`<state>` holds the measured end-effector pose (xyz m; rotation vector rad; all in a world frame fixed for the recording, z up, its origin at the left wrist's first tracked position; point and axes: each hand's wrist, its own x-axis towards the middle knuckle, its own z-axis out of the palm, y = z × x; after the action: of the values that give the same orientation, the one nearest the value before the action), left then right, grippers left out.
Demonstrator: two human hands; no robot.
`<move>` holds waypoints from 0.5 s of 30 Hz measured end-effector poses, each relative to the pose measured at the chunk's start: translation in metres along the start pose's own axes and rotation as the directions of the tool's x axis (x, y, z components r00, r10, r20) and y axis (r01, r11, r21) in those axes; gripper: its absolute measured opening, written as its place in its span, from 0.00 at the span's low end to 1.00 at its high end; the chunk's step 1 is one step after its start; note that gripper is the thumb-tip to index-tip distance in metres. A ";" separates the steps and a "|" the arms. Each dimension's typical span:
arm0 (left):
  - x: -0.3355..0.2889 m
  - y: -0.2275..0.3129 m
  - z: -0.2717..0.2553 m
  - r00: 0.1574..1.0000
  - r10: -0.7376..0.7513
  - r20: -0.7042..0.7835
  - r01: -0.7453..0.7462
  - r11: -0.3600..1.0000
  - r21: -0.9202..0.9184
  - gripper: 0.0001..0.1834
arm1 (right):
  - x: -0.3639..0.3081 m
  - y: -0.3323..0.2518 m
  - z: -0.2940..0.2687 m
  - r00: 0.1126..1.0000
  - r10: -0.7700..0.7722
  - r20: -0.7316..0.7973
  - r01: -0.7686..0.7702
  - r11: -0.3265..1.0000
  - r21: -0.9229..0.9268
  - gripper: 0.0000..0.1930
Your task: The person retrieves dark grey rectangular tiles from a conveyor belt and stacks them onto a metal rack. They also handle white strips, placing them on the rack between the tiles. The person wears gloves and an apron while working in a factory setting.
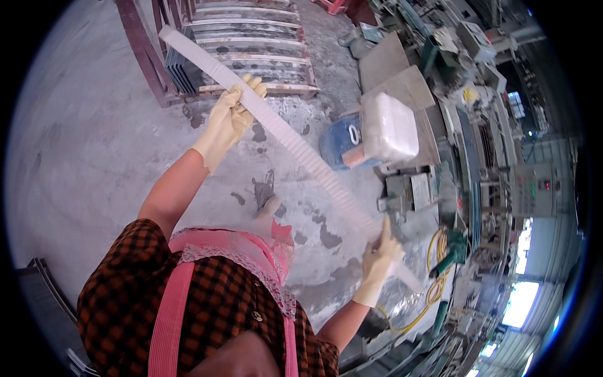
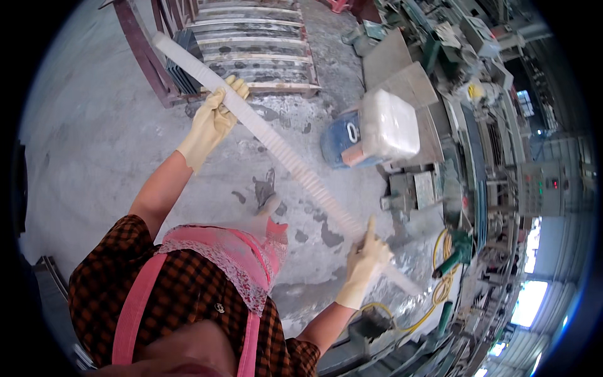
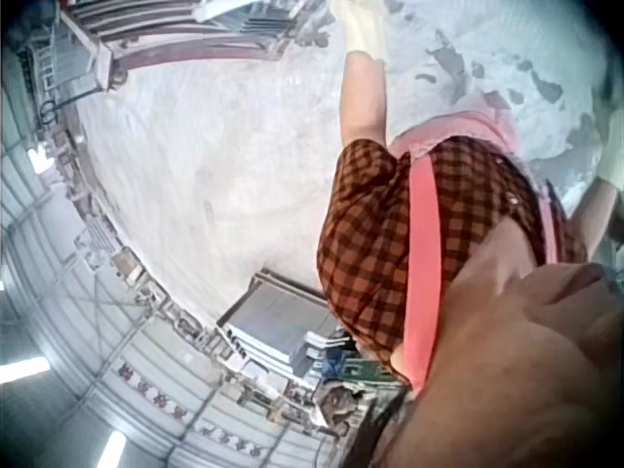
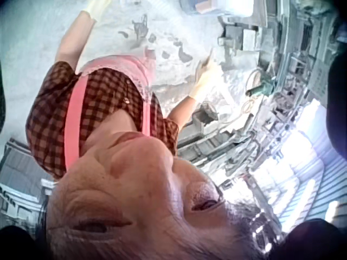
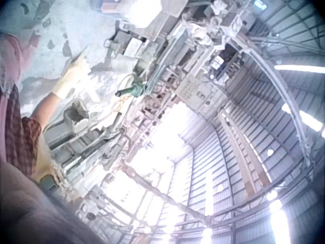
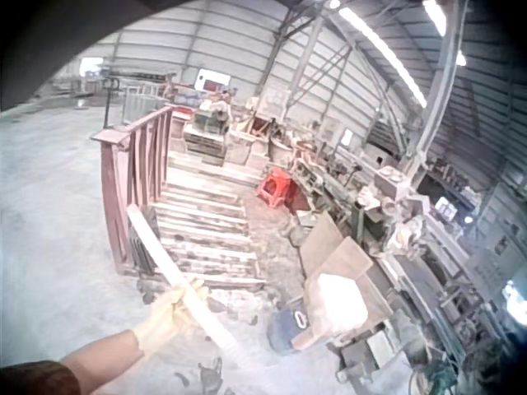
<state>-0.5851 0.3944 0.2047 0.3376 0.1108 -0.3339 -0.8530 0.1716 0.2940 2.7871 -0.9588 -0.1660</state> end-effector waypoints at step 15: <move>0.158 0.050 0.005 0.828 0.511 -0.228 -0.446 0.849 0.283 0.20 | 0.419 -0.120 -0.004 0.601 -0.666 -0.441 0.789 0.582 0.197 0.29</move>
<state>-0.4196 0.3893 0.1993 0.6194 0.2790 0.2177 -0.4520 0.0060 0.2535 3.2279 0.3710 0.4117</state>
